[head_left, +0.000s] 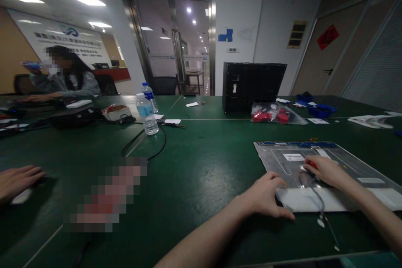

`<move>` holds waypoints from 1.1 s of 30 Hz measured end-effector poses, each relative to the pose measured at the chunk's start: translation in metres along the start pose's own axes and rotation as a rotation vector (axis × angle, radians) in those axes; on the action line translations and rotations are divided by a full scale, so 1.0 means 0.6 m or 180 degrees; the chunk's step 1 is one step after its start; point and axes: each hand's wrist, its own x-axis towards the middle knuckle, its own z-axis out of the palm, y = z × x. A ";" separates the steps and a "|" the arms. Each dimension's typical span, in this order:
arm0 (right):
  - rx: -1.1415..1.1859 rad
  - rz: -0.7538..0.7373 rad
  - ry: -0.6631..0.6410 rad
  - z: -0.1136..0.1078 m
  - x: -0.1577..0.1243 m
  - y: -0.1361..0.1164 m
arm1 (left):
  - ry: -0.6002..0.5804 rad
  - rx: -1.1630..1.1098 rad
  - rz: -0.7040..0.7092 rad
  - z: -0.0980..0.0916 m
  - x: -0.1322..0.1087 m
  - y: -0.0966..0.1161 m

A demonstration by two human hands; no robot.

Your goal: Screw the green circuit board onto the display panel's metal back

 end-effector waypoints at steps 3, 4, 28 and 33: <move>0.0014 -0.0034 -0.0008 0.006 -0.001 0.009 | 0.0088 -0.0059 -0.0059 0.002 -0.001 0.000; 0.0004 -0.0034 -0.0007 0.006 -0.002 0.009 | 0.0117 -0.0064 -0.0088 0.002 -0.001 0.001; 0.0493 0.0300 -0.0274 -0.003 -0.081 0.064 | 0.0523 0.1004 -0.0808 0.028 -0.007 0.019; 0.0648 0.0066 -0.0121 0.004 -0.093 0.076 | 0.0468 0.1005 -0.0779 0.029 -0.005 0.019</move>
